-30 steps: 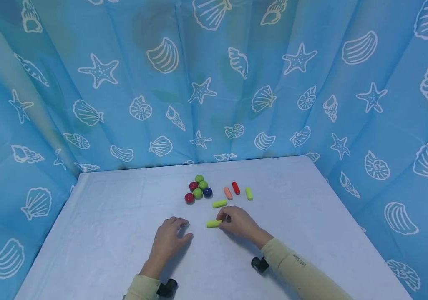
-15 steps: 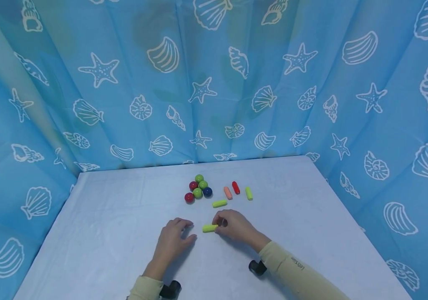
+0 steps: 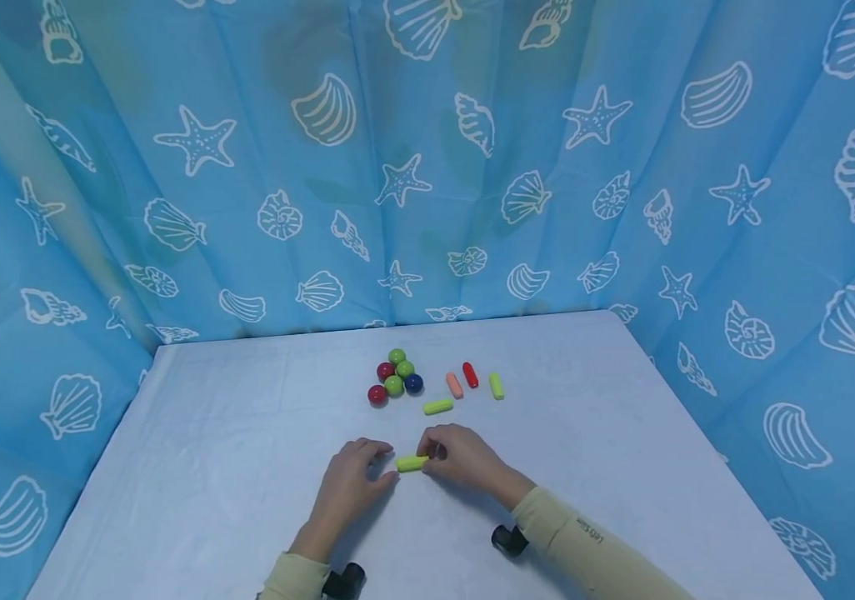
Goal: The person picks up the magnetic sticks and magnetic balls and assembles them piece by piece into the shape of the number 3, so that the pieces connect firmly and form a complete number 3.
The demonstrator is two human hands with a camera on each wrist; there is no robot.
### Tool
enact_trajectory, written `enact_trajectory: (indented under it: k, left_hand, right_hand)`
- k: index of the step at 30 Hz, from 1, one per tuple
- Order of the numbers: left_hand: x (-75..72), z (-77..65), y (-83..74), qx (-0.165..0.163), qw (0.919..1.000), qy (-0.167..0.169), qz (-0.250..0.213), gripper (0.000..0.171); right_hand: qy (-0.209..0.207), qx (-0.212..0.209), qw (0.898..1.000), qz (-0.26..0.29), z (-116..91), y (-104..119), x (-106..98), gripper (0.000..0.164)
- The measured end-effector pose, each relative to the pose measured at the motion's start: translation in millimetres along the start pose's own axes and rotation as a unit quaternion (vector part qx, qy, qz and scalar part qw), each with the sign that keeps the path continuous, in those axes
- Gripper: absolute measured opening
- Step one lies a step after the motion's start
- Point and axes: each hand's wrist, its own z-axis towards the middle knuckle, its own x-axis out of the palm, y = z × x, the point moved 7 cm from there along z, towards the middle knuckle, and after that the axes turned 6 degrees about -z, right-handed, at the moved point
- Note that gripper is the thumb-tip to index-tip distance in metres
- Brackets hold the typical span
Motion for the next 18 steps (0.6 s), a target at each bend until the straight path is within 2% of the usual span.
enact_trajectory:
  k: [9,18]
  left_hand:
    - [0.3,-1.1,-6.8,0.009,0.9994,0.016,-0.03,0.033]
    - [-1.4,-1.4,-8.7,0.015,0.9994,0.012,-0.027,0.021]
  right_hand:
    - [0.001,-0.007,1.0,-0.006,-1.4,9.1,3.7,0.019]
    - [0.003,-0.011,1.0,-0.013,-0.5,10.6,6.9,0.019]
